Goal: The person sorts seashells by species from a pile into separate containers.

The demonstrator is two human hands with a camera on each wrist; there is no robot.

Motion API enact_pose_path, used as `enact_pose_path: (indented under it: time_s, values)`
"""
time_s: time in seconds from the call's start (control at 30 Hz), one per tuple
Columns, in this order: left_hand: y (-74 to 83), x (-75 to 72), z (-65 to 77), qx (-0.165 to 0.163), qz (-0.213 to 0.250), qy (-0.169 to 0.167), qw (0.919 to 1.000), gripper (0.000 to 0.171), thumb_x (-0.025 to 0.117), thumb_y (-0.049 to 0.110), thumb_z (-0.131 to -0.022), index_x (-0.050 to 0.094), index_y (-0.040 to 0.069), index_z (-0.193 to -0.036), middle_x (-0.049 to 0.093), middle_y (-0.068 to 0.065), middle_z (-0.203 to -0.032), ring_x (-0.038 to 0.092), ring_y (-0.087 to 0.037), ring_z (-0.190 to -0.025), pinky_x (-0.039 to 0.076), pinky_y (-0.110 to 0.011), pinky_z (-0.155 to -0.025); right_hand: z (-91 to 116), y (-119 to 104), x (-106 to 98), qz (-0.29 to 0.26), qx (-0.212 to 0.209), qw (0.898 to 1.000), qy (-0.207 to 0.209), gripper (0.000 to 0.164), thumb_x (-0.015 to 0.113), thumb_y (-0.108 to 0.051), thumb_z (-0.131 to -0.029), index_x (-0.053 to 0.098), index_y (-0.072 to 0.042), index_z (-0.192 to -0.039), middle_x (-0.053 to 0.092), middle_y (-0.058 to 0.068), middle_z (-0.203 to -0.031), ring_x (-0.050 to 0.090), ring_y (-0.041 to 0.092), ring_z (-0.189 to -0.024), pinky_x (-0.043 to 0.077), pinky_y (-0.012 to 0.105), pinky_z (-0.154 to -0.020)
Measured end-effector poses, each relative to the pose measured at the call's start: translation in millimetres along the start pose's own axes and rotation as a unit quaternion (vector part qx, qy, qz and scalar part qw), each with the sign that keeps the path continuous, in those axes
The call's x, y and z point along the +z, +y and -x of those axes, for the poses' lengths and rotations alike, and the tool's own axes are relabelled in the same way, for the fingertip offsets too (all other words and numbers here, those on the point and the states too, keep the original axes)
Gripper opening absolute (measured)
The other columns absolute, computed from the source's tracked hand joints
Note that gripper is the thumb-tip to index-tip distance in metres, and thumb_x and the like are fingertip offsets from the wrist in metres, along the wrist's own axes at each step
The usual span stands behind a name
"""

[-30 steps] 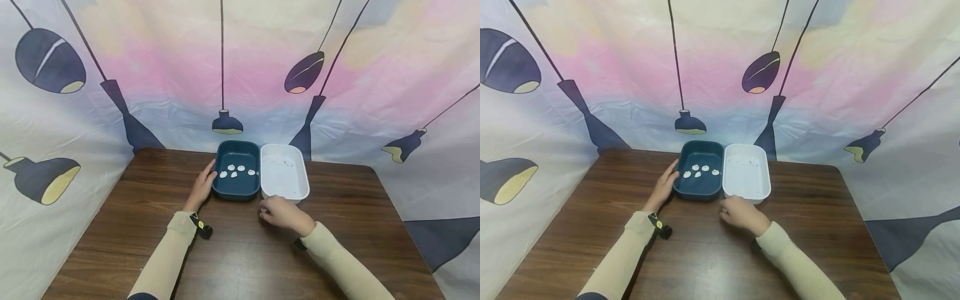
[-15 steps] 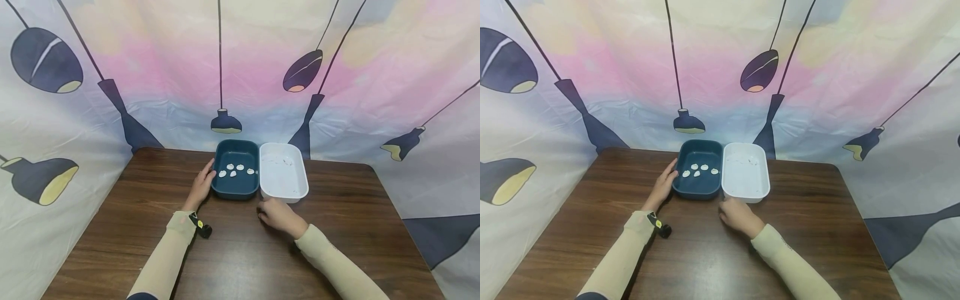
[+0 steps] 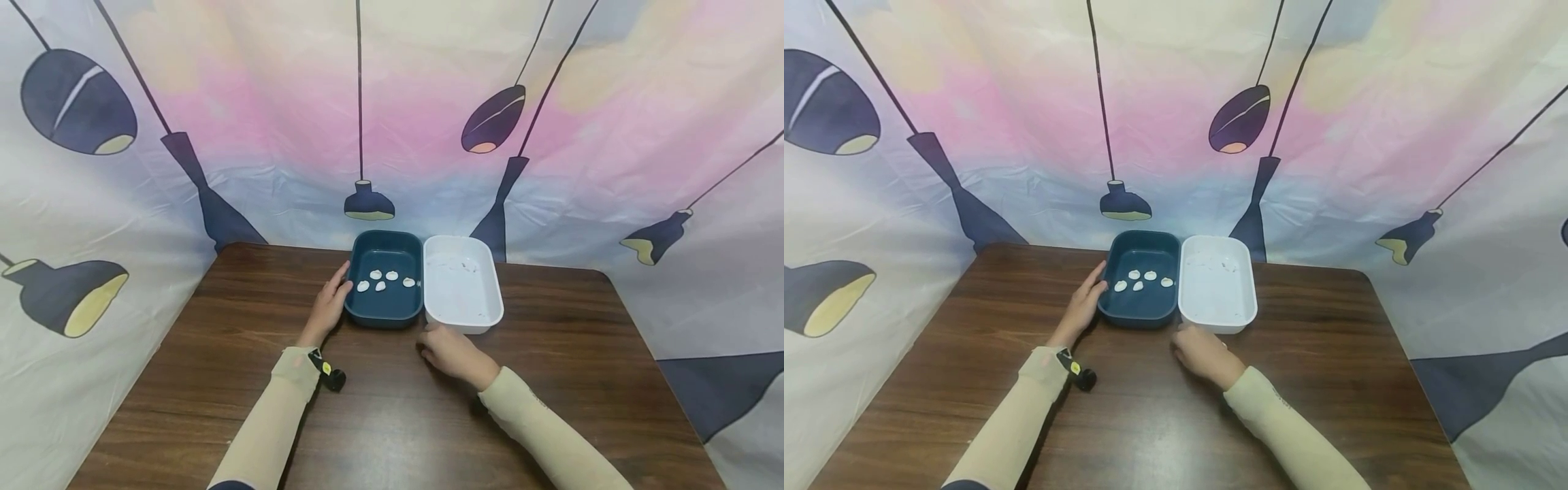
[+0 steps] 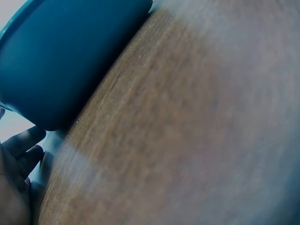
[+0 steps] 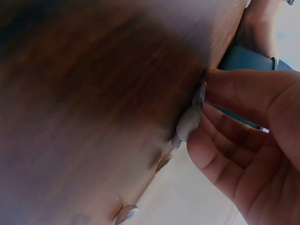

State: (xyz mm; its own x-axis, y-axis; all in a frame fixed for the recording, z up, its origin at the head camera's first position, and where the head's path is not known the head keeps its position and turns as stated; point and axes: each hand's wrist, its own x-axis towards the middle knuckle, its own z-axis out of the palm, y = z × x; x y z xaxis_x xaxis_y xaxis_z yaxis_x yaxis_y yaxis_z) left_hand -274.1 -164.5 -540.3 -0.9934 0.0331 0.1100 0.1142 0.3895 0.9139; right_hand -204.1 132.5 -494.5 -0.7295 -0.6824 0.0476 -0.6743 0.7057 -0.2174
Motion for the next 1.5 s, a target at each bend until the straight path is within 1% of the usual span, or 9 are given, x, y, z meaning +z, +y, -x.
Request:
enact_pose_path:
  time_s: [0.17,0.33,0.47,0.63,0.83,1.03,1.2,1.33,1.5]
  values:
    - [0.9,0.3,1.3,-0.004,0.001,-0.002,1.0,0.057,0.042,0.04,-0.113,0.032,0.027,-0.168,0.033,-0.008,-0.171,0.021,-0.04,-0.159,0.012,-0.068,-0.124,1,0,0,-0.002,-0.007,1.0,-0.001,0.012,0.077,0.002,-0.09,0.079,-0.005,-0.099,0.066,0.004,-0.084,0.066,0.015,-0.075,0.057,0.03,-0.066]
    - [0.5,0.2,0.5,-0.001,0.003,-0.002,1.0,0.058,0.042,0.04,-0.113,0.033,0.024,-0.168,0.034,-0.009,-0.171,0.025,-0.041,-0.157,0.017,-0.069,-0.122,2,-2,-1,0.001,-0.004,1.0,-0.005,0.012,0.076,0.003,-0.09,0.078,-0.006,-0.098,0.066,0.003,-0.082,0.066,0.015,-0.072,0.056,0.03,-0.063]
    - [1.3,-0.4,0.7,0.002,0.004,-0.004,1.0,0.057,0.043,0.039,-0.113,0.033,0.025,-0.168,0.035,-0.009,-0.17,0.03,-0.041,-0.155,0.022,-0.069,-0.12,3,-5,-2,0.027,0.002,1.0,-0.006,0.01,0.074,0.002,-0.092,0.077,-0.007,-0.093,0.067,0.004,-0.081,0.068,0.017,-0.072,0.057,0.031,-0.062]
    - [1.6,-1.1,0.2,0.002,0.001,-0.003,1.0,0.057,0.043,0.039,-0.113,0.033,0.025,-0.168,0.035,-0.01,-0.17,0.03,-0.041,-0.155,0.022,-0.068,-0.121,3,-9,-2,0.07,0.002,0.998,-0.009,0.012,0.071,0.001,-0.095,0.075,-0.007,-0.089,0.068,0.006,-0.081,0.068,0.019,-0.07,0.057,0.033,-0.059]
    - [2.2,-1.2,0.1,0.0,-0.001,-0.003,1.0,0.057,0.043,0.038,-0.113,0.033,0.025,-0.168,0.035,-0.01,-0.17,0.031,-0.04,-0.154,0.023,-0.068,-0.121,3,-11,-5,0.081,-0.005,0.997,-0.011,0.009,0.073,0.0,-0.093,0.075,-0.007,-0.089,0.067,0.006,-0.082,0.066,0.018,-0.067,0.057,0.033,-0.058]
    - [2.6,0.2,0.9,-0.001,-0.002,-0.001,1.0,0.057,0.044,0.039,-0.113,0.034,0.026,-0.168,0.037,-0.01,-0.169,0.033,-0.04,-0.153,0.024,-0.068,-0.12,4,-7,-10,0.041,-0.032,0.999,-0.011,0.008,0.075,0.001,-0.09,0.076,-0.007,-0.092,0.064,0.002,-0.081,0.059,0.013,-0.066,0.054,0.029,-0.06]
    - [1.5,-0.1,0.0,0.002,-0.002,0.001,1.0,0.057,0.044,0.039,-0.113,0.034,0.026,-0.168,0.036,-0.009,-0.169,0.032,-0.04,-0.153,0.024,-0.068,-0.12,6,0,-22,-0.027,-0.069,0.997,-0.002,0.011,0.074,0.003,-0.09,0.077,-0.004,-0.097,0.063,0.0,-0.082,0.056,0.009,-0.071,0.053,0.026,-0.066]
    - [0.6,-0.2,0.1,0.0,-0.001,-0.002,1.0,0.057,0.044,0.039,-0.113,0.033,0.028,-0.168,0.039,-0.014,-0.167,0.036,-0.041,-0.151,0.025,-0.068,-0.119,10,2,-36,-0.086,-0.063,0.994,0.001,0.017,0.07,0.005,-0.092,0.077,-0.001,-0.106,0.067,0.003,-0.09,0.058,0.011,-0.078,0.055,0.028,-0.073]
    - [-0.1,-0.9,0.6,0.003,0.002,-0.003,1.0,0.057,0.043,0.039,-0.114,0.032,0.027,-0.168,0.037,-0.012,-0.168,0.032,-0.04,-0.153,0.022,-0.068,-0.121,12,9,-49,-0.11,-0.065,0.991,0.033,0.022,0.065,0.006,-0.092,0.078,0.002,-0.11,0.071,0.006,-0.097,0.06,0.013,-0.083,0.056,0.03,-0.077]
